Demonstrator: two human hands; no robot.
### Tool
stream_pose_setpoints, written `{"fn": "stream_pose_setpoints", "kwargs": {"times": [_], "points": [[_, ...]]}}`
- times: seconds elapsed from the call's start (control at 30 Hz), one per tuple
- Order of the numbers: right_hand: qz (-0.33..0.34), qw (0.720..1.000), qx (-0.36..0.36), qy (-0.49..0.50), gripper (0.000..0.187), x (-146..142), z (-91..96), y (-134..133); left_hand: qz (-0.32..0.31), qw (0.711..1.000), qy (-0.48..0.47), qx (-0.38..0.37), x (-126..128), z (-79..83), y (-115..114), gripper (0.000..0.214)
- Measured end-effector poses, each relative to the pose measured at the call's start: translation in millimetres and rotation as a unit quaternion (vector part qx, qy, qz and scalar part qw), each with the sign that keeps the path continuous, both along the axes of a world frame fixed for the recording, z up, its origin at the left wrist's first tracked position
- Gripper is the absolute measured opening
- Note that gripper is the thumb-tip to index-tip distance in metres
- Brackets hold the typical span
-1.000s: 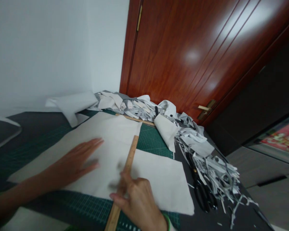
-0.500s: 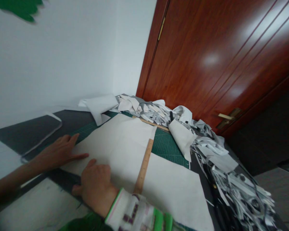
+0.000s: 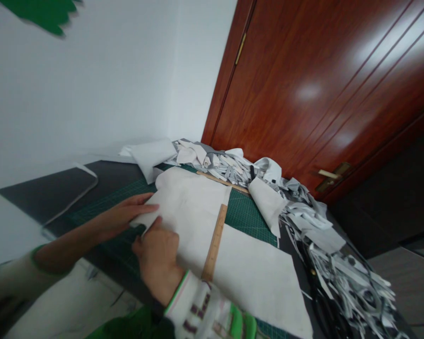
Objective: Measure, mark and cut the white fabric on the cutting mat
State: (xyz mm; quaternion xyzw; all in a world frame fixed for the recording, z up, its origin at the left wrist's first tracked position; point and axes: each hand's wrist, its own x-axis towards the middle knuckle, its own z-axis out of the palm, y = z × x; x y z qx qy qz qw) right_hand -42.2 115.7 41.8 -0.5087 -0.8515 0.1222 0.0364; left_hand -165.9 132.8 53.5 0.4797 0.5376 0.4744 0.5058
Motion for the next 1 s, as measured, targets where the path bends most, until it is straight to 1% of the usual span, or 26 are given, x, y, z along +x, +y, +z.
{"fn": "stream_pose_setpoints", "kwargs": {"times": [0.03,0.07,0.13,0.17,0.2,0.23,0.27,0.3,0.33,0.4,0.47,0.53,0.6,0.63,0.67,0.73,0.8,0.87,0.9,0.97,1.0], "points": [[-0.008,1.000,0.016,0.019,0.046,6,2.6,6,-0.012,0.999,-0.046,0.013,6,2.0,3,0.047],[-0.018,0.999,0.031,0.040,0.040,14,5.0,13,-0.030,0.995,-0.088,0.029,11,2.4,6,0.046],[-0.041,0.993,0.062,0.094,0.038,36,9.1,31,-0.055,0.984,-0.155,0.063,15,-0.6,14,0.044],[-0.056,0.986,0.077,0.134,0.038,49,11.0,41,-0.059,0.981,-0.169,0.080,15,-3.4,18,0.045],[-0.073,0.976,0.092,0.184,0.038,62,12.8,52,-0.061,0.981,-0.156,0.095,13,-6.8,23,0.046],[-0.091,0.961,0.100,0.241,0.036,77,14.6,62,-0.065,0.986,-0.111,0.110,10,-10.8,26,0.048],[-0.111,0.942,0.099,0.299,0.035,91,16.2,73,-0.075,0.988,-0.038,0.128,8,-15.2,29,0.049],[-0.134,0.921,0.079,0.357,0.036,105,17.6,82,-0.099,0.982,0.053,0.150,6,-19.8,32,0.049],[-0.153,0.894,0.055,0.418,0.037,118,18.6,90,-0.134,0.965,0.148,0.171,5,-24.6,34,0.050],[-0.177,0.839,0.009,0.515,0.039,137,19.3,102,-0.213,0.908,0.304,0.193,8,-33.6,38,0.053],[-0.184,0.795,-0.021,0.578,0.041,149,18.6,108,-0.260,0.854,0.403,0.199,19,-40.7,40,0.061],[-0.187,0.768,-0.031,0.612,0.042,153,17.5,109,-0.261,0.822,0.468,0.193,36,-45.7,44,0.073],[-0.188,0.753,-0.017,0.630,0.042,153,16.6,108,-0.244,0.805,0.506,0.194,53,-49.6,47,0.081],[-0.189,0.751,-0.003,0.632,0.041,153,16.3,107,-0.234,0.800,0.515,0.199,61,-51.6,50,0.082],[-0.186,0.755,0.008,0.628,0.041,152,16.0,107,-0.225,0.797,0.522,0.208,67,-53.5,52,0.083],[-0.186,0.776,0.027,0.602,0.043,151,15.1,105,-0.203,0.788,0.534,0.229,74,-57.6,57,0.080],[-0.194,0.799,0.042,0.567,0.046,152,14.2,104,-0.173,0.782,0.549,0.240,71,-60.0,63,0.066],[-0.197,0.810,0.054,0.550,0.047,153,14.3,103,-0.135,0.782,0.563,0.231,57,-57.9,68,0.044],[-0.184,0.817,0.062,0.543,0.046,154,15.1,102,-0.113,0.785,0.568,0.220,46,-54.3,70,0.037],[-0.143,0.834,0.075,0.527,0.043,154,17.8,99,-0.050,0.795,0.573,0.196,17,-42.0,72,0.031],[-0.121,0.845,0.081,0.515,0.042,153,19.4,97,-0.014,0.800,0.571,0.182,1,-34.0,72,0.033]]}}
